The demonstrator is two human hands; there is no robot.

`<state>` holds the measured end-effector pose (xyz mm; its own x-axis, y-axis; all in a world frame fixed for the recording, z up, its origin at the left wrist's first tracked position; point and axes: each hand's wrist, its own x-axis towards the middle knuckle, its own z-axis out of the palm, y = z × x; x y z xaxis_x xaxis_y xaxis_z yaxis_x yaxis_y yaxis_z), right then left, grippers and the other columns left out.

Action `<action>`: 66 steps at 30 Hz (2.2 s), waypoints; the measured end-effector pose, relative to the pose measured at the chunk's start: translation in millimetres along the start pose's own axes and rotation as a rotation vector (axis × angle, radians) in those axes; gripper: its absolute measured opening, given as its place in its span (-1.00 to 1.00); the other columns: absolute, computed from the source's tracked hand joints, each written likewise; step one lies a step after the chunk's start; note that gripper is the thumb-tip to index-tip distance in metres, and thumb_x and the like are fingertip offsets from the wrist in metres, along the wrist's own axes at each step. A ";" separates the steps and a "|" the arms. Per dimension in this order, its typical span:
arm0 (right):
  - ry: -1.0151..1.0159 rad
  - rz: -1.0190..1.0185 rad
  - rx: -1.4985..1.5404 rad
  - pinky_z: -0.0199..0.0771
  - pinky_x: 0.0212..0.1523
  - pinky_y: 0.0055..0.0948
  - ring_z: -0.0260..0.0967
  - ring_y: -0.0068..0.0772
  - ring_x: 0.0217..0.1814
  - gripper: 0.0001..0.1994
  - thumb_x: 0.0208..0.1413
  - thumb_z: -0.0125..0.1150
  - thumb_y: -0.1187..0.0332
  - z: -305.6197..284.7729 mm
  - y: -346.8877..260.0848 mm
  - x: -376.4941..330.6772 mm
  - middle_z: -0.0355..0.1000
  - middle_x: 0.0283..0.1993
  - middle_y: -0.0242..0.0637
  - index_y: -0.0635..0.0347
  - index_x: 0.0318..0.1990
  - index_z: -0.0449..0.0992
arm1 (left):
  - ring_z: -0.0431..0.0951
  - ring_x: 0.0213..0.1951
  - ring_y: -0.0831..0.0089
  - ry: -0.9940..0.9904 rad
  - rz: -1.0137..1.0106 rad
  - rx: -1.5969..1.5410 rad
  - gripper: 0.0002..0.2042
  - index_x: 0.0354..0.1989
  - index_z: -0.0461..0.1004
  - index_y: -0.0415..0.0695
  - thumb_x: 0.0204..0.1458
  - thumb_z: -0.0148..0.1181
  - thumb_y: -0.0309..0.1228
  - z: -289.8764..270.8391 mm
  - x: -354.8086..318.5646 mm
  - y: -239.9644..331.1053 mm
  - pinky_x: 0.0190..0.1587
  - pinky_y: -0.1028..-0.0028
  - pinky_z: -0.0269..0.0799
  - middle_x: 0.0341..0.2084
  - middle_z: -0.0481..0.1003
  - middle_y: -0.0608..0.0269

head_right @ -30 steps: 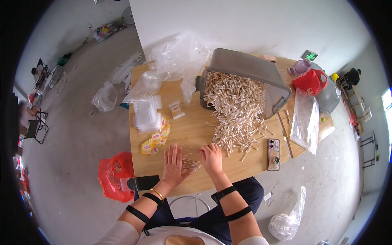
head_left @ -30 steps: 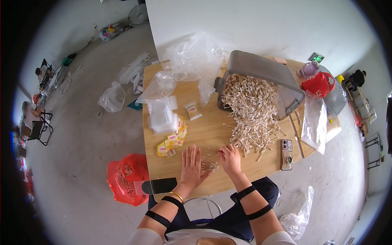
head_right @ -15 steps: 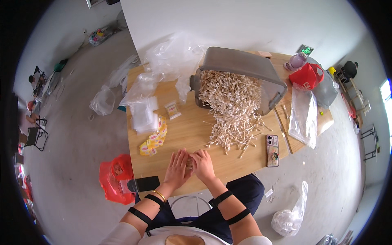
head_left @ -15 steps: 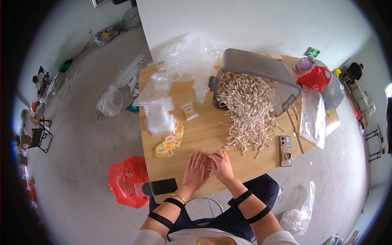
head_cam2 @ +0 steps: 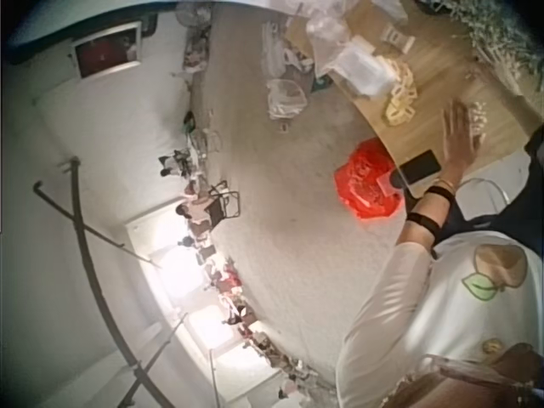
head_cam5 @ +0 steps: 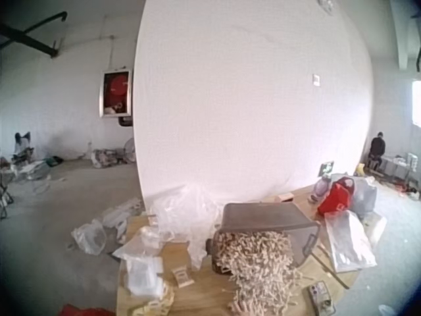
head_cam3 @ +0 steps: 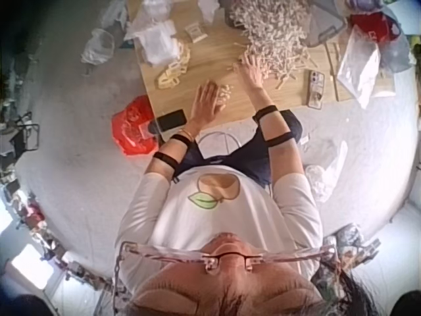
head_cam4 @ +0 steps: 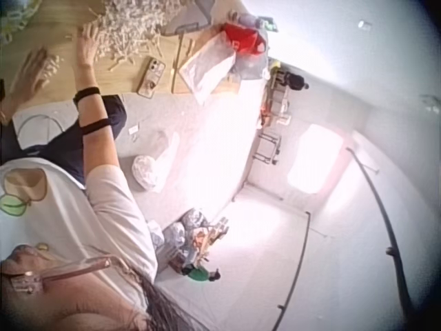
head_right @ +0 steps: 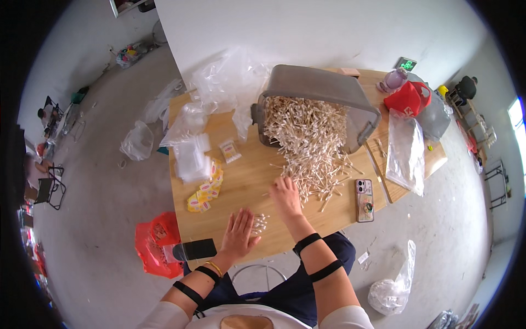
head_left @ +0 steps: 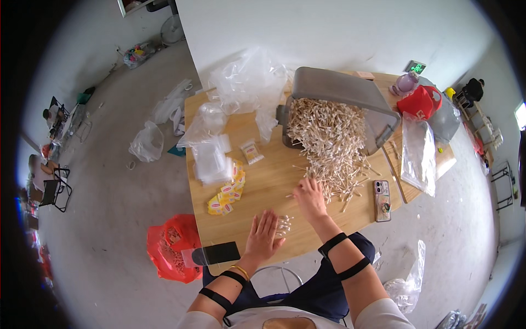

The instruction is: Manually organizing and packing cotton swabs into small plastic bags.

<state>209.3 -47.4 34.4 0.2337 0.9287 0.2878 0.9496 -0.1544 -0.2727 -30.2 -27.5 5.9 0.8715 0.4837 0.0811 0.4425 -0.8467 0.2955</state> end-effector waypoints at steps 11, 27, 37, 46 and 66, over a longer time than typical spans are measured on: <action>-0.026 -0.051 0.313 0.25 0.22 -0.15 0.27 -0.16 0.18 -0.70 0.00 0.31 0.40 6.2 -38.1 -29.9 0.42 0.04 -0.33 0.03 -0.05 0.59 | -0.06 0.51 -0.04 0.046 0.005 -0.048 -0.13 0.45 -0.04 -0.42 0.15 0.13 -0.02 -8.1 -1.0 -1.0 0.50 -0.06 -0.20 0.47 -0.01 -0.21; 0.171 0.142 0.292 0.34 0.03 -0.14 0.33 -0.07 -0.05 -0.94 0.07 0.27 0.44 -1.4 8.1 -55.2 0.42 -0.21 -0.27 0.06 -0.30 0.57 | -0.08 0.53 0.10 0.003 0.018 0.019 -0.14 0.46 -0.01 -0.34 0.19 0.09 0.06 -6.3 21.1 -0.5 0.51 -0.04 -0.26 0.49 0.00 -0.08; 0.093 0.100 0.279 0.33 0.02 -0.17 0.34 -0.07 -0.03 -0.88 0.06 0.24 0.42 13.7 -23.0 -36.5 0.43 -0.19 -0.24 0.05 -0.23 0.57 | -0.07 0.53 0.06 0.007 0.052 0.012 -0.20 0.46 0.01 -0.34 0.22 0.06 0.00 -4.9 20.1 -1.2 0.51 -0.04 -0.22 0.48 0.03 -0.10; 0.030 0.091 -0.055 0.29 0.09 -0.19 0.28 -0.15 0.09 -0.88 0.02 0.20 0.41 -4.8 5.1 5.2 0.39 -0.07 -0.25 0.09 -0.27 0.58 | -0.02 0.51 0.03 0.035 0.065 -0.044 -0.18 0.46 0.00 -0.33 0.18 0.12 -0.04 -1.5 19.6 -3.9 0.50 -0.07 -0.19 0.47 0.05 -0.10; 0.128 0.262 0.742 0.33 0.27 -0.17 0.32 0.09 0.23 -0.72 0.27 0.02 0.49 14.6 -75.2 -45.8 0.37 0.15 0.00 0.20 0.10 0.49 | 0.00 0.49 -0.01 0.069 -0.020 -0.173 0.02 0.44 -0.04 -0.36 -0.05 0.39 -0.02 -6.8 21.6 -14.5 0.50 -0.04 -0.14 0.43 0.07 -0.17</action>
<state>124.2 -73.3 28.3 0.4952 0.8403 0.2205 0.4838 -0.0560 -0.8734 -19.2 -3.2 9.8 0.8436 0.5191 0.1374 0.4112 -0.7890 0.4566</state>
